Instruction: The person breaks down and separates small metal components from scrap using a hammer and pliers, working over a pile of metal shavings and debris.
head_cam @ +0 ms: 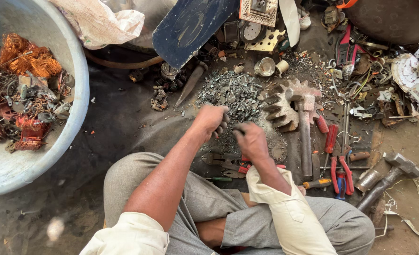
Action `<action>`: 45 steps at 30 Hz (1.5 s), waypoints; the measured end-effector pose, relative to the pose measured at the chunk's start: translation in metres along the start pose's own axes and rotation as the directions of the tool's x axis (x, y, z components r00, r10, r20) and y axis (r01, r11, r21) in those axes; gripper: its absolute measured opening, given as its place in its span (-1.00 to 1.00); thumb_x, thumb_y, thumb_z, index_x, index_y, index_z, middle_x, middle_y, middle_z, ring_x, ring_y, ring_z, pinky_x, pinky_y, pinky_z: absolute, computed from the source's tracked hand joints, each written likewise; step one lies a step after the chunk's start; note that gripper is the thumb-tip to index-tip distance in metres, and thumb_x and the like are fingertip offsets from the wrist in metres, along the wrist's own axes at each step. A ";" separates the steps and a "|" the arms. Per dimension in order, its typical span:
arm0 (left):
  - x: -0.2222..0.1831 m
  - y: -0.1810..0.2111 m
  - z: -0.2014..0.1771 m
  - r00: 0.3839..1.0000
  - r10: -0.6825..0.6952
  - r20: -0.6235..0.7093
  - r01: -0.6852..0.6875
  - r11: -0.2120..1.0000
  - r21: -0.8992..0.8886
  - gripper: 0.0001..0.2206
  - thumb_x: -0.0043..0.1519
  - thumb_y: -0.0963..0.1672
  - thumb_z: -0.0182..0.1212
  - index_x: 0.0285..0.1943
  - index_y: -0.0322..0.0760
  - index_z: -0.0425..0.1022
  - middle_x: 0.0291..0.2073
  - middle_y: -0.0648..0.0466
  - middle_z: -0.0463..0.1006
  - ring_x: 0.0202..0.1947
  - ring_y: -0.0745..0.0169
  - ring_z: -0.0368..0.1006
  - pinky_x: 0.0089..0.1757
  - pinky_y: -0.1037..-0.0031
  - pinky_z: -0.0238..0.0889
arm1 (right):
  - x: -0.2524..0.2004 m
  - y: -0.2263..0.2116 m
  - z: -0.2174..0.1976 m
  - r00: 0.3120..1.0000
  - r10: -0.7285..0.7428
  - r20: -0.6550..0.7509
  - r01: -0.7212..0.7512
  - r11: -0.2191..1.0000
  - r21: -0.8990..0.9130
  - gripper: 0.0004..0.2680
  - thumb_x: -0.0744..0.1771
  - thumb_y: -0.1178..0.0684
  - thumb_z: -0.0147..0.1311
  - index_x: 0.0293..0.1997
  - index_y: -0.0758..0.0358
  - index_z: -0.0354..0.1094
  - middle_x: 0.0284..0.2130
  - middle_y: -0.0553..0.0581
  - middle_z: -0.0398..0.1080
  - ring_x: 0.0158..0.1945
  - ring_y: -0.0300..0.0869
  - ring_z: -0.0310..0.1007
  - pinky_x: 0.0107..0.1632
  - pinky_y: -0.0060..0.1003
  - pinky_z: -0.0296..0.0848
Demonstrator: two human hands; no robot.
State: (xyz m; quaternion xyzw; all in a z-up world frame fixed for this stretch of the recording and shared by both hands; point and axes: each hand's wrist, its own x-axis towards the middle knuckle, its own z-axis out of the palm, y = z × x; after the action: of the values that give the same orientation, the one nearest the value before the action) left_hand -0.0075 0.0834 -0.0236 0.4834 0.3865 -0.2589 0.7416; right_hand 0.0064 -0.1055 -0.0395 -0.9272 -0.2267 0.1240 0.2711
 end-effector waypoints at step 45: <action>-0.011 0.026 -0.023 0.980 0.050 -0.193 -0.109 0.943 -0.313 -0.65 0.32 0.00 0.01 -0.47 -0.27 0.43 -0.64 0.10 0.43 -0.71 0.33 0.29 -0.61 0.48 0.07 | 0.026 -0.057 -0.004 0.990 0.100 -0.098 -0.060 0.937 0.345 -0.83 0.31 0.07 0.17 -0.07 0.29 0.52 -0.28 0.24 0.56 -0.28 -0.01 0.56 -0.16 -0.18 0.54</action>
State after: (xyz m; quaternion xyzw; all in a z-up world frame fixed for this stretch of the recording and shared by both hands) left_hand -0.0011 0.1149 -0.0064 0.3927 0.4700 -0.1166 0.7819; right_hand 0.0102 -0.0520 -0.0067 -0.8802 -0.1480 0.1195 0.4349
